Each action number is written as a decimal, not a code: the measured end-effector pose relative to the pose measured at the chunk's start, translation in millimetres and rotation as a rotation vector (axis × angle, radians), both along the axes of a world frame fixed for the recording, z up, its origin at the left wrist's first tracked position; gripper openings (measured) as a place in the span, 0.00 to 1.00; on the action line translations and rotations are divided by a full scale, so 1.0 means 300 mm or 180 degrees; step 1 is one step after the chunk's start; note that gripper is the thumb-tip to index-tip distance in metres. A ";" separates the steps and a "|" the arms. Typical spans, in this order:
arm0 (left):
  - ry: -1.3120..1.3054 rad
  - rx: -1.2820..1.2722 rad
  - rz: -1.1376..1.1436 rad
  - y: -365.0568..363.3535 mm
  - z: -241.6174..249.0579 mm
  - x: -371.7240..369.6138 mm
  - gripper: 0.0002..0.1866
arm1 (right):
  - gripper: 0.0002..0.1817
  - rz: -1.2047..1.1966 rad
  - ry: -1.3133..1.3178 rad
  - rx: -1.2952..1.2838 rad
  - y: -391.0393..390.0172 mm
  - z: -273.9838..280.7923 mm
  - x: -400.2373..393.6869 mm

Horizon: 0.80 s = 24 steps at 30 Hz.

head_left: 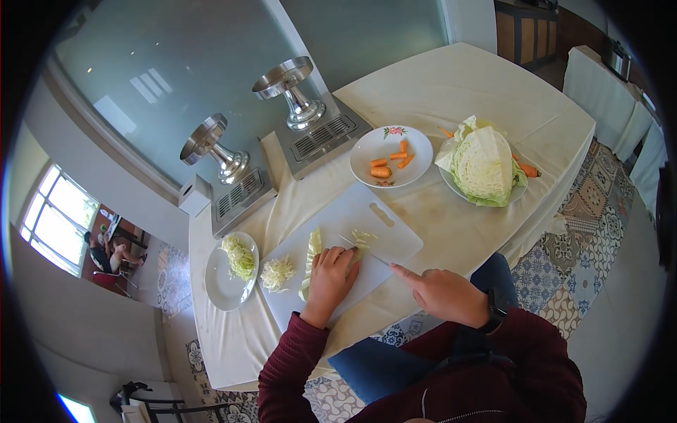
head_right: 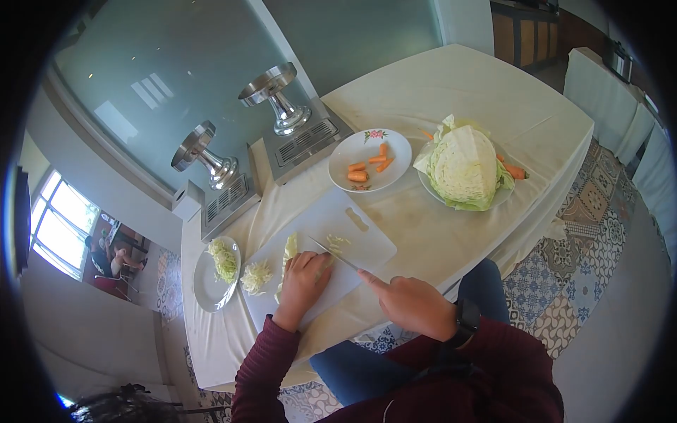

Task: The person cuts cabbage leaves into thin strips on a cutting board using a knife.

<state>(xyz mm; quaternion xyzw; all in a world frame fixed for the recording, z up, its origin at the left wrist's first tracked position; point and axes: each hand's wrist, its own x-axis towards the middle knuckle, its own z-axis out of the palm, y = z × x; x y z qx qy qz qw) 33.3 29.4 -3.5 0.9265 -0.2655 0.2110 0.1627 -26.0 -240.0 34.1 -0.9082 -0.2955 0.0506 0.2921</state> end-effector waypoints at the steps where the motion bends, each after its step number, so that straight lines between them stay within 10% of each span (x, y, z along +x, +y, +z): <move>1: -0.0012 -0.0013 -0.0019 0.001 0.000 0.001 0.15 | 0.33 -0.0009 -0.0022 -0.0008 0.002 -0.004 0.002; 24: 0.0012 0.0020 -0.0075 0.000 -0.003 0.006 0.15 | 0.36 0.0120 -0.0037 -0.0033 0.037 -0.049 0.037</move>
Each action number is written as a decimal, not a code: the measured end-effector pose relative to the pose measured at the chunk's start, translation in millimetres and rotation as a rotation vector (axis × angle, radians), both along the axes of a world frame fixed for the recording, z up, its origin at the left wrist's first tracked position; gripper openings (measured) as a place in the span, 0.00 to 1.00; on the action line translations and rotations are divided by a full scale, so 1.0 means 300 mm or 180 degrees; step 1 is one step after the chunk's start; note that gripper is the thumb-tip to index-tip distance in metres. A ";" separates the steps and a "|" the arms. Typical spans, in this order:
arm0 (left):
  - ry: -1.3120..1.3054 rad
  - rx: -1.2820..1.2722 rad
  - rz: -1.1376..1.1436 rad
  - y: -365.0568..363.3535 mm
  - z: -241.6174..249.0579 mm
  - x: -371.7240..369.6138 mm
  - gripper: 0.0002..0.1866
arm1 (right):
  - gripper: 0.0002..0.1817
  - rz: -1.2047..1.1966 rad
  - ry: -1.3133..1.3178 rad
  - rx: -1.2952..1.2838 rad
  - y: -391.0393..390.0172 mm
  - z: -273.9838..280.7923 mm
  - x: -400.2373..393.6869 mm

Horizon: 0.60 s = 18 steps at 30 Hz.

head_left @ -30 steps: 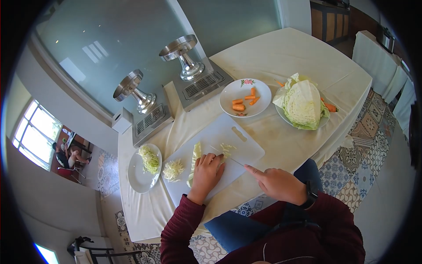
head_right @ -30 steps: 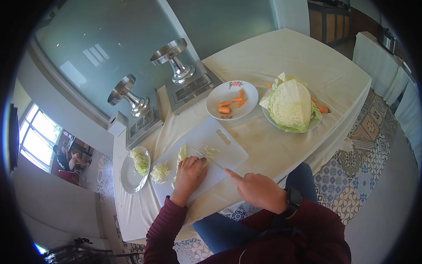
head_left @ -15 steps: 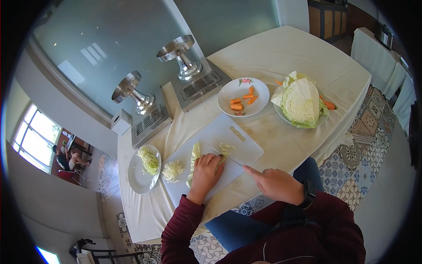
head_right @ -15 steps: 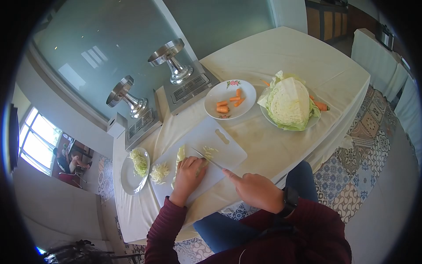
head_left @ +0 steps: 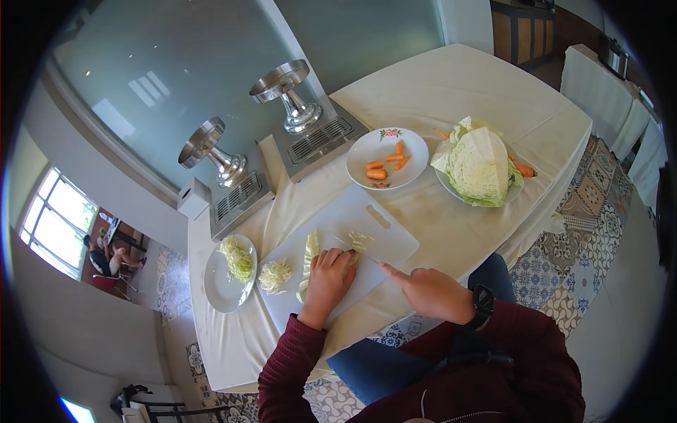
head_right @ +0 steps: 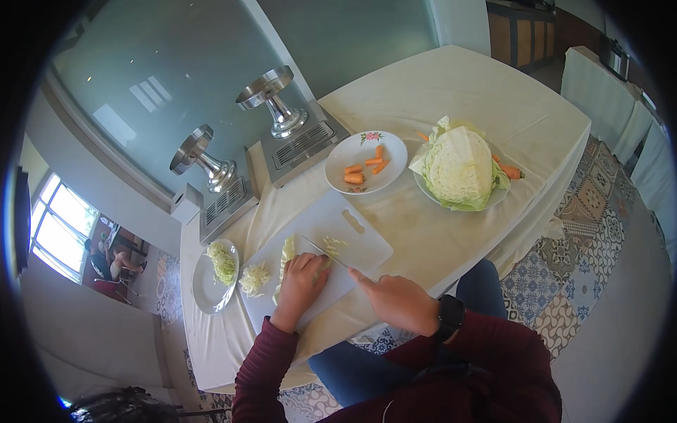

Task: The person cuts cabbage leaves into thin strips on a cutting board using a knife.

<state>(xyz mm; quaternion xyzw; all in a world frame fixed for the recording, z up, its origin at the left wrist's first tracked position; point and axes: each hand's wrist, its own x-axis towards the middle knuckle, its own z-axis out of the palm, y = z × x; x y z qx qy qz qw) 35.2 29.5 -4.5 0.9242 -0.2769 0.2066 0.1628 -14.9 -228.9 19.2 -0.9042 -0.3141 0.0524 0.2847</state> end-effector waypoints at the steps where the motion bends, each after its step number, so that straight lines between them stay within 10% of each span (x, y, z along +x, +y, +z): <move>1: -0.0004 0.0008 -0.0013 0.001 0.002 -0.001 0.15 | 0.35 0.0002 -0.0007 -0.0005 0.007 -0.002 0.007; 18: -0.0112 0.0131 0.0174 -0.003 0.006 -0.010 0.15 | 0.36 -0.0011 0.0208 -0.0103 -0.032 0.052 -0.020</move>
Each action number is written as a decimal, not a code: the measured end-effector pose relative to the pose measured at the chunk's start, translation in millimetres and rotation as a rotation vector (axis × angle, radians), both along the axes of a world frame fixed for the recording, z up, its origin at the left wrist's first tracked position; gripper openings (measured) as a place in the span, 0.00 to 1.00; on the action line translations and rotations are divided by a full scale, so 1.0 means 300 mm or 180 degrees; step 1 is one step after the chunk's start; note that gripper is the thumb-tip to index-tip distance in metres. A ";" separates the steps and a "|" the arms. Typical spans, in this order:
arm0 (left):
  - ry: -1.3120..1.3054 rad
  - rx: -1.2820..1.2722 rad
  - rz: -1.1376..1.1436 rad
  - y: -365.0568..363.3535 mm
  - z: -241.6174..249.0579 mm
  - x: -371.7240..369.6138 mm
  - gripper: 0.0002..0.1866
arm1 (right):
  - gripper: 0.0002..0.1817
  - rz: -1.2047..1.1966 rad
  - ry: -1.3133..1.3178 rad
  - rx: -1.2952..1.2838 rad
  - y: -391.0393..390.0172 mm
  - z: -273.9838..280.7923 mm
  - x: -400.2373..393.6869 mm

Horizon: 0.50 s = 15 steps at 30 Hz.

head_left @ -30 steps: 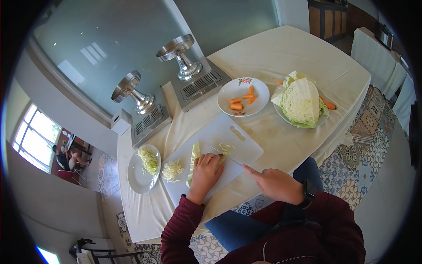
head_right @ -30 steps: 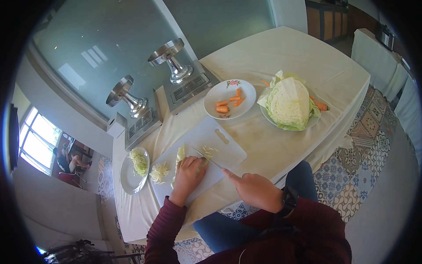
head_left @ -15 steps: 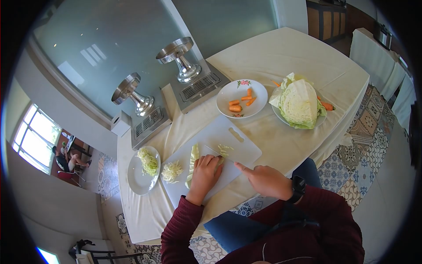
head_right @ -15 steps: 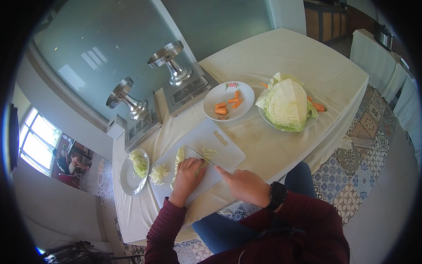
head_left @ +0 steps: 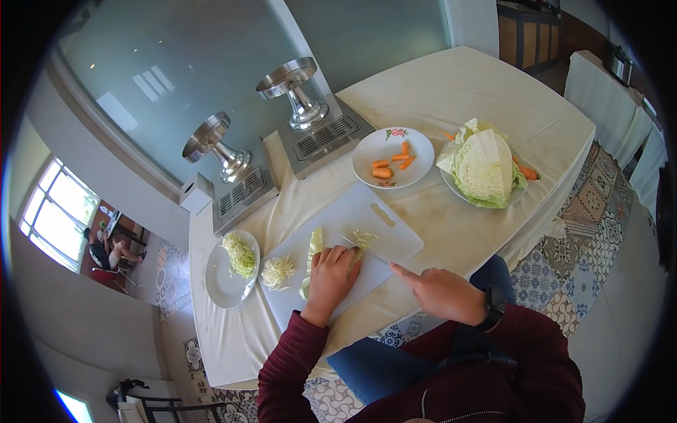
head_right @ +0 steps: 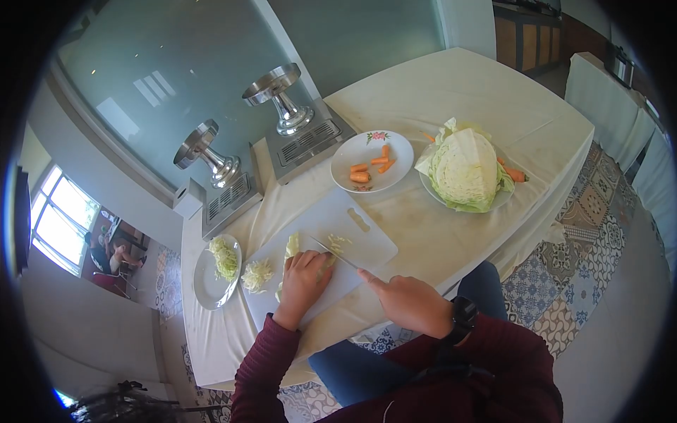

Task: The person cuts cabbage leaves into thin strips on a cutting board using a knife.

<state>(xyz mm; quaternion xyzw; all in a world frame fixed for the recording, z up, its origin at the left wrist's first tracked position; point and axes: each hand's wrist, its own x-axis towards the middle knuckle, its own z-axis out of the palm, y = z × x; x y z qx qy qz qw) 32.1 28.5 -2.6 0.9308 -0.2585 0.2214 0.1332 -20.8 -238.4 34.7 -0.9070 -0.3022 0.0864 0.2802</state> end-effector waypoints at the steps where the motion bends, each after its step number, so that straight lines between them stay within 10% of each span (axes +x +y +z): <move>1: 0.0000 0.0001 0.0000 0.000 0.001 0.000 0.15 | 0.36 -0.0001 0.0049 -0.0024 -0.007 0.010 -0.004; 15: -0.0018 -0.0023 -0.0114 0.013 -0.011 0.011 0.12 | 0.33 -0.0130 -0.0009 0.0049 0.008 -0.004 0.003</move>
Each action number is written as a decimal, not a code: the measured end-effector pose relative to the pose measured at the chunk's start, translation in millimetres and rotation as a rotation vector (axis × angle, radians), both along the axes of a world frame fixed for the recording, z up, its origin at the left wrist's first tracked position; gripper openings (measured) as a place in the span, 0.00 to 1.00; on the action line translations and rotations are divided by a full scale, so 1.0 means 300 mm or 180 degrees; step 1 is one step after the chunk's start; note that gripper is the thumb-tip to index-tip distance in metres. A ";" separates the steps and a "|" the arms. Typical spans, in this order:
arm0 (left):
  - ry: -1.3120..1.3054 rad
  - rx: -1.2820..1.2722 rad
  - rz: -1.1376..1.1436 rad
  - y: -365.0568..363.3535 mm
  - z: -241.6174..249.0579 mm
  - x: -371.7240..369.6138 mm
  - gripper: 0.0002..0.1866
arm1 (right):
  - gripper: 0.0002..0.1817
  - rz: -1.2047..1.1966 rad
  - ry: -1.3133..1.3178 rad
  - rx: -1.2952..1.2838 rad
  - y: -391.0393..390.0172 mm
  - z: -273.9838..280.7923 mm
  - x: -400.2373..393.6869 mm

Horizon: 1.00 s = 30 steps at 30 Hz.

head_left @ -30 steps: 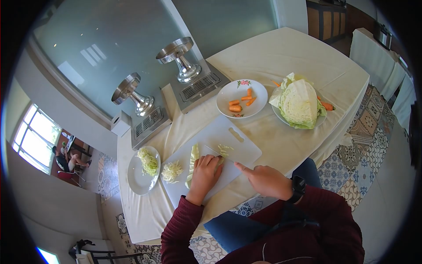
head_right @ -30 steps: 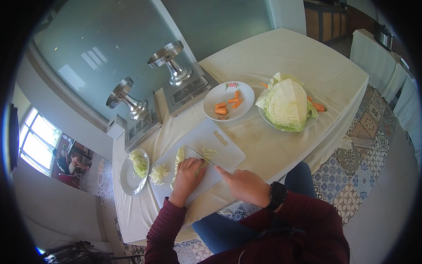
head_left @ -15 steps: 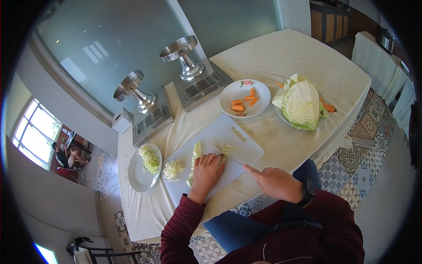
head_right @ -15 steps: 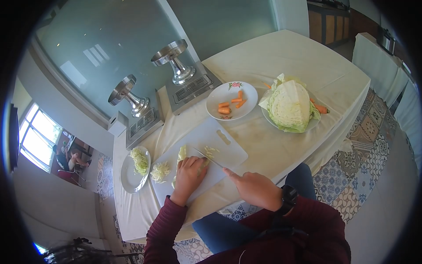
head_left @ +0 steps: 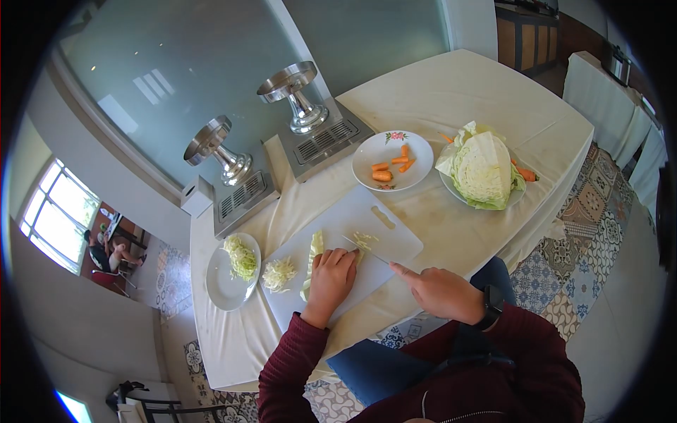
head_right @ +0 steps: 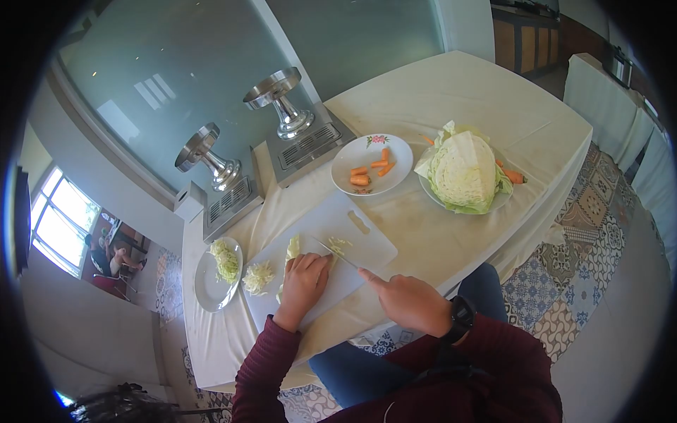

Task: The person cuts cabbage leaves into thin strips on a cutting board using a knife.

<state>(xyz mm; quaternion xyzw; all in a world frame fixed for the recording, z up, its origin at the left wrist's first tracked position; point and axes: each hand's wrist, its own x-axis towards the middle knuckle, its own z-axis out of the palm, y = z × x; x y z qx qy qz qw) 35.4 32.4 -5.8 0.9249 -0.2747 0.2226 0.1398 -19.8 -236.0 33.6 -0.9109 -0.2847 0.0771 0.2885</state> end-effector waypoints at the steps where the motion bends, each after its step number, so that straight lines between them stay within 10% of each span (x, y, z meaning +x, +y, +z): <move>1: 0.0004 0.0001 0.0006 0.001 -0.001 0.001 0.12 | 0.33 -0.0009 -0.0013 0.0006 0.000 0.001 -0.001; 30: 0.0058 -0.0071 -0.0028 -0.011 0.007 -0.005 0.11 | 0.33 0.0002 -0.0080 0.0094 0.002 -0.001 -0.024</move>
